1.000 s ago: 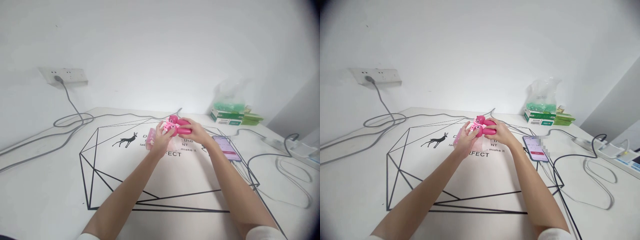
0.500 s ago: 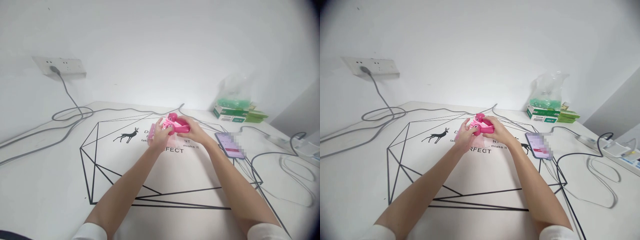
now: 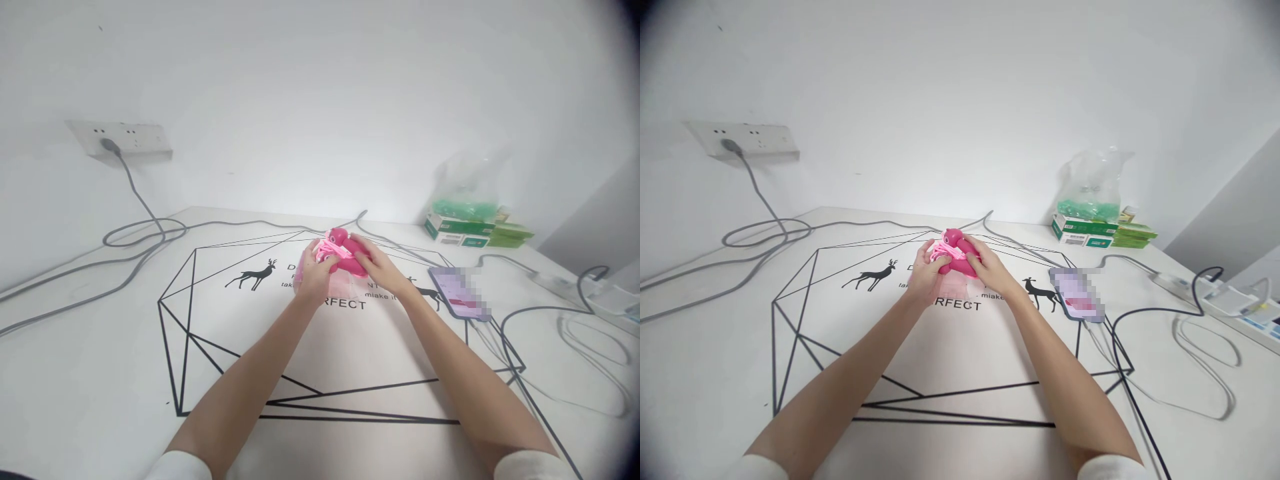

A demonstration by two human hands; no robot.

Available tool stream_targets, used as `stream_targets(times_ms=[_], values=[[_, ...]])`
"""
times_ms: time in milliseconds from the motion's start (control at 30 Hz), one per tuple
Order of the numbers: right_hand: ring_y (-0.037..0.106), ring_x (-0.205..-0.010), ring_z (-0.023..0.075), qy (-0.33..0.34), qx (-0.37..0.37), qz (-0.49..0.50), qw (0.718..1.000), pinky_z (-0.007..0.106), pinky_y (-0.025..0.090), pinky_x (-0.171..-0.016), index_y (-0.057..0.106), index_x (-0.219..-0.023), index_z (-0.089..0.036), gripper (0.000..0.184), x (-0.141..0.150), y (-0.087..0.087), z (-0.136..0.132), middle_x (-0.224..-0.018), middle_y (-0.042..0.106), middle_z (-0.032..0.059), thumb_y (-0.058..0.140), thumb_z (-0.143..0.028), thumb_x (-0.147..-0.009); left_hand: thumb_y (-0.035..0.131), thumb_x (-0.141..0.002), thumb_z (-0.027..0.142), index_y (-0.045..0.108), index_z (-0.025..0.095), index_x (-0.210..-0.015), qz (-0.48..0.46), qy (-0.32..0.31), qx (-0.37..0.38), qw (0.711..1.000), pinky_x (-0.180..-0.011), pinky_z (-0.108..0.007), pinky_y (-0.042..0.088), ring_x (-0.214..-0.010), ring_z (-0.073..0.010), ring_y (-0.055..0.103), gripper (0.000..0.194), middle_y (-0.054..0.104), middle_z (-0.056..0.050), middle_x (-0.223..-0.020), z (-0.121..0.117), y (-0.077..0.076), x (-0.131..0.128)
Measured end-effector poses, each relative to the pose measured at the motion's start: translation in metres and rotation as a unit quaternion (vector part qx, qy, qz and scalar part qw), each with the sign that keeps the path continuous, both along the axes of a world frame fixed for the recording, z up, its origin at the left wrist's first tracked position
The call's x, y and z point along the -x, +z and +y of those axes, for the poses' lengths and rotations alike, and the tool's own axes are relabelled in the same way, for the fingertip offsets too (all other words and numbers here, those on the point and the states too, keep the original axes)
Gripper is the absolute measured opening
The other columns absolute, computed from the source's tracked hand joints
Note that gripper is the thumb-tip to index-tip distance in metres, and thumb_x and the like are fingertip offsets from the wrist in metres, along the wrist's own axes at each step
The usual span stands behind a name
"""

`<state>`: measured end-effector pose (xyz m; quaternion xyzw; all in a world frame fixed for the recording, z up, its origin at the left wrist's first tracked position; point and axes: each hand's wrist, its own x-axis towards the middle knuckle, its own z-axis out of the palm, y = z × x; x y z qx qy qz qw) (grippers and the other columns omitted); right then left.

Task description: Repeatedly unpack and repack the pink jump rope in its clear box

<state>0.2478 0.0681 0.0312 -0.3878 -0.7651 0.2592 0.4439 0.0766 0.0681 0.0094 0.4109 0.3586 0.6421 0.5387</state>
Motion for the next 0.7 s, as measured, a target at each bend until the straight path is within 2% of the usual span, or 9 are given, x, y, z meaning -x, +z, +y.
stream_targets(times_ms=[100,200,300,400,467,633,700], values=[[0.040,-0.143,0.0255,-0.045,0.074,0.059,0.994,0.045,0.031,-0.119,0.044,-0.149,-0.025,0.057,0.005,0.001,-0.001,-0.156,0.042,0.0068,0.052,-0.041,-0.095,0.071,-0.071,0.012,0.044,0.023,-0.138,-0.024,0.007,-0.018,1.000,-0.083,-0.028,0.051,-0.099,-0.0164,0.063,0.073,0.058,-0.010,-0.128,0.003,0.002,0.005],[0.041,-0.143,0.0251,-0.060,0.146,0.123,0.980,0.041,0.033,-0.118,0.045,-0.148,-0.019,0.062,0.012,0.006,-0.006,-0.156,0.041,0.0084,0.059,-0.036,-0.090,0.072,-0.072,0.013,0.049,0.024,-0.135,-0.002,-0.004,-0.063,0.998,-0.087,-0.030,0.051,-0.105,-0.0190,0.063,0.068,0.055,-0.011,-0.134,0.011,-0.001,0.014],[0.055,-0.129,0.0257,-0.068,0.210,0.184,0.958,0.038,0.045,-0.108,0.052,-0.142,-0.015,0.063,0.016,0.012,-0.011,-0.148,0.052,0.0121,0.065,-0.025,-0.081,0.073,-0.074,0.015,0.051,0.025,-0.136,0.039,-0.024,-0.116,0.992,-0.094,-0.034,0.050,-0.116,-0.0227,0.060,0.066,0.054,-0.011,-0.138,0.017,-0.003,0.025],[0.068,-0.101,0.0228,-0.026,0.269,0.199,0.942,0.035,0.053,-0.092,0.067,-0.124,-0.013,0.049,0.016,0.015,-0.014,-0.121,0.071,0.0107,0.066,-0.018,-0.075,0.074,-0.075,0.016,0.053,0.027,-0.138,0.081,-0.046,-0.150,0.984,-0.102,-0.036,0.047,-0.126,-0.0254,0.054,0.067,0.051,-0.009,-0.144,0.018,-0.002,0.033],[0.070,-0.092,0.0199,0.006,0.295,0.205,0.933,0.032,0.054,-0.088,0.072,-0.114,-0.015,0.039,0.014,0.015,-0.015,-0.108,0.075,0.0078,0.068,-0.019,-0.075,0.073,-0.076,0.016,0.054,0.027,-0.139,0.095,-0.057,-0.156,0.981,-0.104,-0.036,0.046,-0.127,-0.0251,0.053,0.067,0.051,-0.009,-0.145,0.017,0.000,0.036],[0.069,-0.096,0.0176,0.012,0.327,0.254,0.910,0.028,0.055,-0.088,0.075,-0.104,-0.018,0.027,0.013,0.013,-0.014,-0.110,0.074,0.0063,0.074,-0.025,-0.078,0.074,-0.076,0.018,0.056,0.023,-0.138,0.096,-0.069,-0.150,0.982,-0.099,-0.033,0.049,-0.117,-0.0224,0.059,0.064,0.060,-0.009,-0.134,0.013,0.006,0.037],[0.069,-0.095,0.0178,0.002,0.333,0.280,0.901,0.028,0.057,-0.083,0.074,-0.104,-0.018,0.026,0.014,0.013,-0.013,-0.107,0.075,0.0069,0.074,-0.031,-0.081,0.075,-0.074,0.018,0.057,0.022,-0.137,0.096,-0.066,-0.147,0.982,-0.096,-0.031,0.050,-0.113,-0.0217,0.061,0.065,0.063,-0.009,-0.129,0.012,0.008,0.038]])
